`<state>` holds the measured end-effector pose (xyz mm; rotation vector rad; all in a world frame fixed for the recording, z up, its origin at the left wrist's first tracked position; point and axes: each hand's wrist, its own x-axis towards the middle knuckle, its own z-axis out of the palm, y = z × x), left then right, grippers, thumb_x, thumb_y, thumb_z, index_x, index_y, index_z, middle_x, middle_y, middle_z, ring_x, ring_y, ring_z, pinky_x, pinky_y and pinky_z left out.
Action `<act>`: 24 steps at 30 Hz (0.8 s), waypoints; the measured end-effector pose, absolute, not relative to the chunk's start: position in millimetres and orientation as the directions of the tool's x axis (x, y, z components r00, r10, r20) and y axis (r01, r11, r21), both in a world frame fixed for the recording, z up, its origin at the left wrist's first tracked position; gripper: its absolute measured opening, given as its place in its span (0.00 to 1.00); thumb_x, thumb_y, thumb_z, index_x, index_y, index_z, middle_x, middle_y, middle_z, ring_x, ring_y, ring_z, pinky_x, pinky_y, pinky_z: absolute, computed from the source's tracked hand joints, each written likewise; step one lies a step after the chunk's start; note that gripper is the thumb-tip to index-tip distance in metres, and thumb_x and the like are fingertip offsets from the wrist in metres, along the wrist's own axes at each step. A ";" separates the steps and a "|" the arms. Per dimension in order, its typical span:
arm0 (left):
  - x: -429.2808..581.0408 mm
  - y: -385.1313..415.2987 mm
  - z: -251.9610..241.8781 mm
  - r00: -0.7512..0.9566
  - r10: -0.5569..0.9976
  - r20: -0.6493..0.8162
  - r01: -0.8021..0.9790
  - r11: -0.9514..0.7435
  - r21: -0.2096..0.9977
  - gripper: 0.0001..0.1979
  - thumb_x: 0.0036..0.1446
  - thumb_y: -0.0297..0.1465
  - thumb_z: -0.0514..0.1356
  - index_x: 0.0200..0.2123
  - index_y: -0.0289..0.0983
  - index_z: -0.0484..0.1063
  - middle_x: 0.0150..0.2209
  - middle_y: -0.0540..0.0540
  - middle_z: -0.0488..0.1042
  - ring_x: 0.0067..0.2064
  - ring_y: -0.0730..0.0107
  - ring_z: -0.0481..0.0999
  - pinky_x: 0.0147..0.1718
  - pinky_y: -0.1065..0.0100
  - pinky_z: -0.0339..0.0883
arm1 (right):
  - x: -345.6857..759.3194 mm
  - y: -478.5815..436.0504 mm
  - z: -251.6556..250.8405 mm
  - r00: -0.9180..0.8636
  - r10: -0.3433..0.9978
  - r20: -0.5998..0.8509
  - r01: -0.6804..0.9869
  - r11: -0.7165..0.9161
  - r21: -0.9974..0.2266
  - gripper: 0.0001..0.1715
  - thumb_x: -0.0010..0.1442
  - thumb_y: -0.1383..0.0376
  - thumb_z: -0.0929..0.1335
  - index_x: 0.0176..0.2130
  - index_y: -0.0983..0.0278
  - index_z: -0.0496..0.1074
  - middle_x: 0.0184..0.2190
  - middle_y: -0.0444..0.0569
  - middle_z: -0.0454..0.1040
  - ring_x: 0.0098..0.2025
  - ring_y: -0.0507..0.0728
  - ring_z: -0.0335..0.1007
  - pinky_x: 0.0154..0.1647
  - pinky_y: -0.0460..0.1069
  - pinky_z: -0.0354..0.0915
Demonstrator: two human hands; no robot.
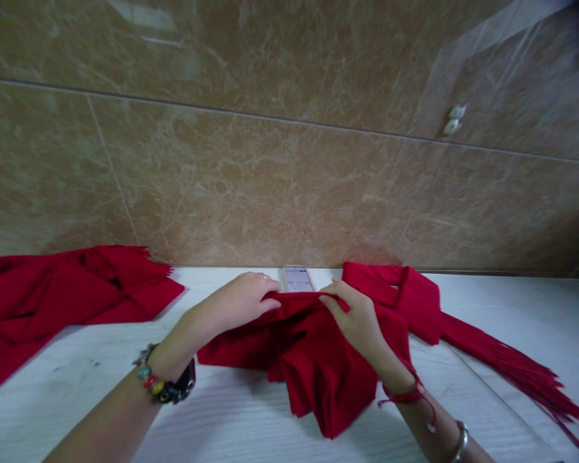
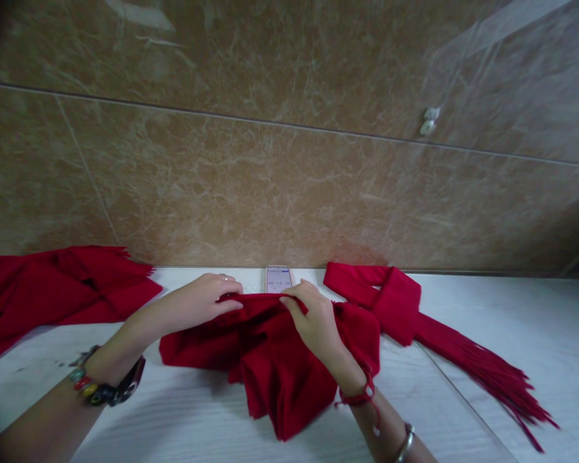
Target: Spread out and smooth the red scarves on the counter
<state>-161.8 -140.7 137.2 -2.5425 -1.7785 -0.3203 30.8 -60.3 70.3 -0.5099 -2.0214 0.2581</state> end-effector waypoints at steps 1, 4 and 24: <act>-163.9 -140.6 138.5 0.308 0.933 0.188 0.939 -0.330 0.097 0.07 0.56 0.29 0.54 0.29 0.35 0.71 0.30 0.47 0.74 0.32 0.68 0.71 0.32 0.71 0.61 | 33.1 -57.7 71.5 -0.393 0.478 0.785 0.262 0.877 -0.403 0.07 0.57 0.67 0.63 0.30 0.62 0.70 0.26 0.46 0.71 0.30 0.54 0.67 0.43 0.55 0.64; -161.8 -140.5 137.2 0.315 0.924 0.216 0.934 -0.342 0.100 0.09 0.57 0.29 0.53 0.29 0.35 0.71 0.30 0.46 0.74 0.32 0.68 0.71 0.32 0.70 0.61 | 33.8 -57.4 71.8 -0.419 0.426 0.802 0.282 0.901 -0.331 0.10 0.55 0.64 0.65 0.39 0.61 0.70 0.38 0.51 0.70 0.42 0.59 0.65 0.45 0.56 0.64; -150.8 -143.1 136.3 0.234 0.917 0.324 0.971 -0.235 -0.037 0.09 0.56 0.26 0.50 0.32 0.35 0.70 0.34 0.45 0.73 0.37 0.64 0.71 0.37 0.65 0.62 | 32.7 -60.1 71.9 -0.367 0.432 0.824 0.349 0.885 -0.308 0.07 0.56 0.64 0.63 0.36 0.62 0.68 0.34 0.49 0.72 0.39 0.58 0.67 0.51 0.60 0.57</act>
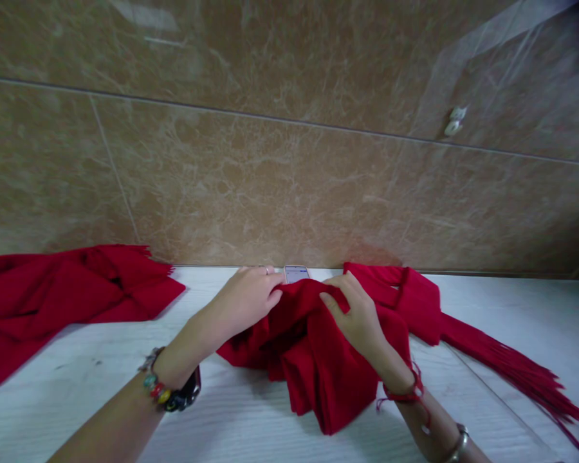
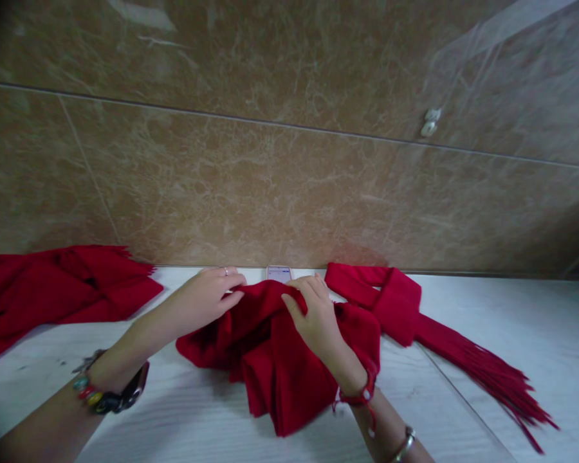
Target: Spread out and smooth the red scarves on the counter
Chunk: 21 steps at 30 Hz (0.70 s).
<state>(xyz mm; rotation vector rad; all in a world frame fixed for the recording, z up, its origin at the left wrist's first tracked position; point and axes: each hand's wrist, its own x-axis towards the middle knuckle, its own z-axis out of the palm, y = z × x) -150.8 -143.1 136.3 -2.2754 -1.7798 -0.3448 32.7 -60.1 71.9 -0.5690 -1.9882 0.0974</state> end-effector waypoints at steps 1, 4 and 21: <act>-147.9 -142.8 134.0 0.268 0.911 0.313 0.958 -0.286 0.011 0.09 0.56 0.25 0.50 0.32 0.35 0.70 0.34 0.45 0.73 0.37 0.66 0.71 0.37 0.67 0.62 | 29.9 -63.4 70.6 -0.413 0.396 0.820 0.339 0.903 -0.264 0.11 0.55 0.63 0.64 0.40 0.62 0.67 0.38 0.51 0.72 0.43 0.59 0.66 0.53 0.62 0.53; -140.1 -141.3 126.9 0.332 0.896 0.296 0.921 -0.376 0.105 0.09 0.57 0.24 0.49 0.34 0.36 0.69 0.35 0.47 0.73 0.38 0.69 0.71 0.38 0.70 0.62 | 24.4 -71.0 68.4 -0.509 0.327 0.796 0.279 0.938 -0.207 0.15 0.55 0.63 0.65 0.44 0.61 0.66 0.41 0.49 0.72 0.45 0.58 0.66 0.57 0.63 0.48; -122.4 -141.3 113.8 0.113 0.955 0.276 0.983 -0.147 0.107 0.11 0.55 0.33 0.51 0.40 0.36 0.66 0.38 0.43 0.72 0.37 0.63 0.72 0.35 0.65 0.65 | 38.6 -60.9 75.9 -0.246 0.486 0.838 0.369 0.847 -0.383 0.07 0.55 0.63 0.63 0.30 0.61 0.70 0.28 0.46 0.75 0.37 0.57 0.70 0.41 0.52 0.64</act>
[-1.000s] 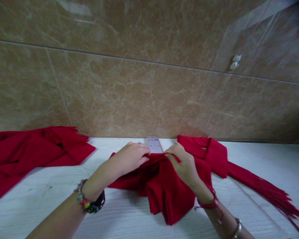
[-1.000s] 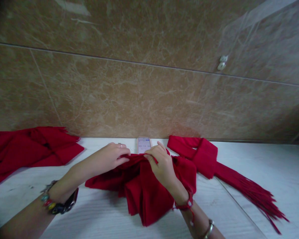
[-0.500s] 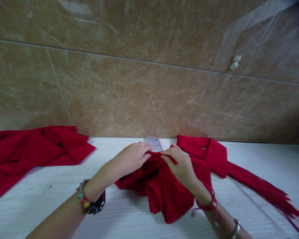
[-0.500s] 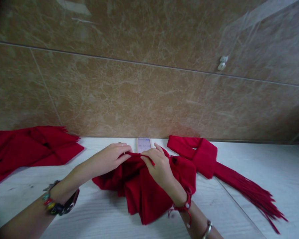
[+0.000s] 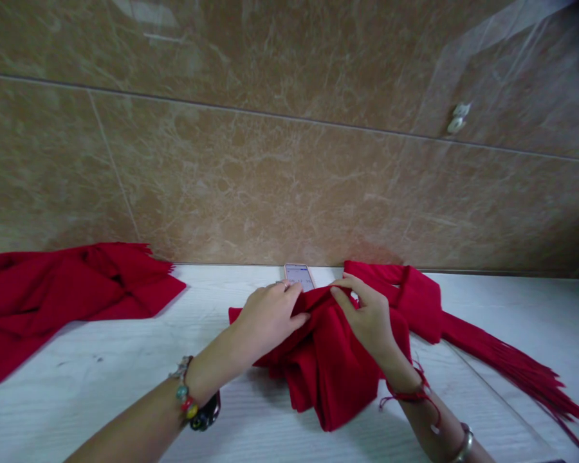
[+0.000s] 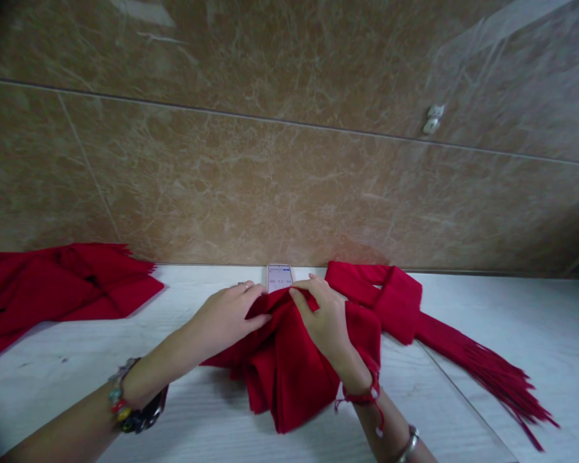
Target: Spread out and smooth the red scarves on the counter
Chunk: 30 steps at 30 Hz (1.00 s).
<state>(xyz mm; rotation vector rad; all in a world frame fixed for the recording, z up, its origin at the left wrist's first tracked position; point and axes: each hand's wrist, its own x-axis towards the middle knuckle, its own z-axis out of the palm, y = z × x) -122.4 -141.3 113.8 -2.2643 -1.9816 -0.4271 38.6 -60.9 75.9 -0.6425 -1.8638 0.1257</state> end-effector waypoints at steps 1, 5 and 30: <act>-120.8 -140.3 112.1 0.093 0.958 0.271 0.990 -0.117 0.074 0.10 0.55 0.30 0.51 0.40 0.36 0.67 0.38 0.43 0.72 0.37 0.62 0.72 0.35 0.65 0.65 | 38.1 -62.0 75.9 -0.245 0.469 0.848 0.363 0.856 -0.369 0.07 0.55 0.63 0.63 0.30 0.61 0.70 0.28 0.46 0.75 0.37 0.57 0.70 0.41 0.52 0.64; -137.4 -137.7 121.0 -0.017 0.940 0.340 0.999 0.000 0.051 0.14 0.52 0.22 0.48 0.39 0.36 0.68 0.39 0.43 0.72 0.38 0.62 0.73 0.36 0.65 0.66 | 44.7 -57.0 78.5 -0.191 0.473 0.860 0.383 0.843 -0.379 0.08 0.55 0.62 0.64 0.28 0.62 0.69 0.26 0.46 0.74 0.31 0.55 0.70 0.35 0.49 0.65; -147.2 -139.2 129.8 0.032 0.930 0.367 0.992 -0.075 0.105 0.12 0.55 0.22 0.45 0.32 0.35 0.68 0.36 0.44 0.68 0.35 0.68 0.69 0.36 0.67 0.62 | 49.7 -40.4 77.2 -0.181 0.697 0.694 0.186 0.717 -0.672 0.11 0.54 0.59 0.64 0.28 0.64 0.70 0.23 0.45 0.72 0.26 0.54 0.68 0.27 0.47 0.63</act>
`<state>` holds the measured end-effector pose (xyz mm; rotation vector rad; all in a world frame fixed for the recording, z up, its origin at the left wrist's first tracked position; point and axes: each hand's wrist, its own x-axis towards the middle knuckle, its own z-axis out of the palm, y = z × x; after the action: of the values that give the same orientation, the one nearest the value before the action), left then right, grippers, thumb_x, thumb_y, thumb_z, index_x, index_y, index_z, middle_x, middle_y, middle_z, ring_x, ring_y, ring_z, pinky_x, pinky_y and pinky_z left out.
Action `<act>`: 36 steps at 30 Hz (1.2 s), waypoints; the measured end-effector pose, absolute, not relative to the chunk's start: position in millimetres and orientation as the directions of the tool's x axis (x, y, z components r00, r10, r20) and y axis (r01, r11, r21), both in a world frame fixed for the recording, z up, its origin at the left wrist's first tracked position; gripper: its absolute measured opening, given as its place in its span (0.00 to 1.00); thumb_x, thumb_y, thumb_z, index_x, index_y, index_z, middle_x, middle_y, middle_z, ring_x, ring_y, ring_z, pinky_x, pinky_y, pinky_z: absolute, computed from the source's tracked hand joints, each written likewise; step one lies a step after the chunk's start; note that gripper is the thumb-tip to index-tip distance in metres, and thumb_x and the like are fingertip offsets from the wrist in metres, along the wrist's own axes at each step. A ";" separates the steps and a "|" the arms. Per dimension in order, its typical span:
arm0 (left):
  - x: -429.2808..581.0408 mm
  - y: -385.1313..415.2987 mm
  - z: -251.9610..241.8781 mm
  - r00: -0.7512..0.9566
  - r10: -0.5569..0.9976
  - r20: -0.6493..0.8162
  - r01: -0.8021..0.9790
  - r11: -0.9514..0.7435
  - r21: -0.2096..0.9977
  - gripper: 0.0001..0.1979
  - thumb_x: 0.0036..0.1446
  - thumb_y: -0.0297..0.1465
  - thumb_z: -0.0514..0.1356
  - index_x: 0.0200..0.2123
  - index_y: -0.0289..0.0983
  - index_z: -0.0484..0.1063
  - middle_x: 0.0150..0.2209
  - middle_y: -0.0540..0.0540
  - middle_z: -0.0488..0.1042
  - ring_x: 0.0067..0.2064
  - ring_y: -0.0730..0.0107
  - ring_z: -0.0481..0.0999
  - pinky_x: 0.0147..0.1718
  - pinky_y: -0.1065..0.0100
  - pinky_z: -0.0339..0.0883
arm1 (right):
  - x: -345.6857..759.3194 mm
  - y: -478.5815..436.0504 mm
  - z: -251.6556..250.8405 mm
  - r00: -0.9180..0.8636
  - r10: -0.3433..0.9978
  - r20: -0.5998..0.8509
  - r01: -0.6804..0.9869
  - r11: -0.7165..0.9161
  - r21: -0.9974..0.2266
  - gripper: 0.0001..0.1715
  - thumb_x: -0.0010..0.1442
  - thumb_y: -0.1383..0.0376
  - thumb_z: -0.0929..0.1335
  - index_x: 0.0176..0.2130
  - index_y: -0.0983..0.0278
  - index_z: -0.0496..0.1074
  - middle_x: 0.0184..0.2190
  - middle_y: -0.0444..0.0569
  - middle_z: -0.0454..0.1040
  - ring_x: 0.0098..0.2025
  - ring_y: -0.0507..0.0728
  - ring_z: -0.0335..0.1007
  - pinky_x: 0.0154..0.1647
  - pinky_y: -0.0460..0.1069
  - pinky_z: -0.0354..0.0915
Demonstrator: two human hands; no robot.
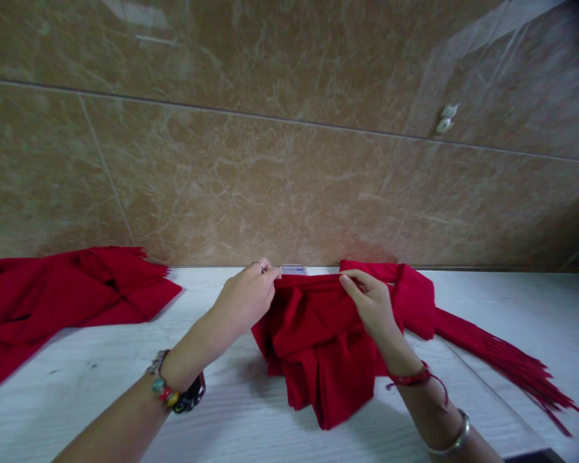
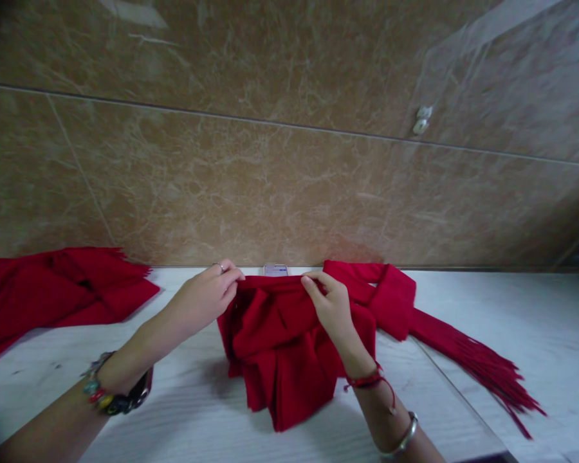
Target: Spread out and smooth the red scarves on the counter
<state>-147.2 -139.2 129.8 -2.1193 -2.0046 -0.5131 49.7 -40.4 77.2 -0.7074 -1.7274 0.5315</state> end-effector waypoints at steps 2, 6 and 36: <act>-149.8 -138.0 129.4 -0.017 0.925 0.379 0.995 -0.020 0.093 0.13 0.55 0.22 0.45 0.29 0.33 0.68 0.36 0.43 0.66 0.35 0.68 0.68 0.36 0.67 0.63 | 54.3 -33.7 78.2 -0.128 0.717 0.685 0.193 0.695 -0.692 0.13 0.54 0.58 0.64 0.28 0.65 0.69 0.23 0.45 0.71 0.26 0.53 0.66 0.26 0.46 0.62; -139.6 -141.3 125.8 0.072 0.912 0.403 0.962 -0.171 0.215 0.13 0.56 0.23 0.45 0.30 0.34 0.68 0.34 0.45 0.67 0.36 0.69 0.68 0.38 0.68 0.63 | 50.9 -38.7 79.6 -0.157 0.697 0.699 0.236 0.714 -0.659 0.13 0.54 0.58 0.64 0.27 0.65 0.70 0.22 0.45 0.71 0.25 0.53 0.66 0.27 0.46 0.62; -230.4 -164.7 174.4 -0.192 0.933 0.303 0.782 -0.041 0.622 0.04 0.42 0.27 0.55 0.24 0.35 0.68 0.24 0.49 0.71 0.28 0.70 0.71 0.30 0.70 0.63 | -24.3 -22.4 164.1 -0.456 0.186 0.871 0.448 0.893 0.044 0.15 0.59 0.61 0.60 0.27 0.62 0.72 0.26 0.47 0.74 0.30 0.53 0.68 0.34 0.46 0.60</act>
<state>-230.4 -164.7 174.4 -2.1138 -2.3079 -1.2066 -24.3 -22.4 164.1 -0.4577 -2.0492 -0.3286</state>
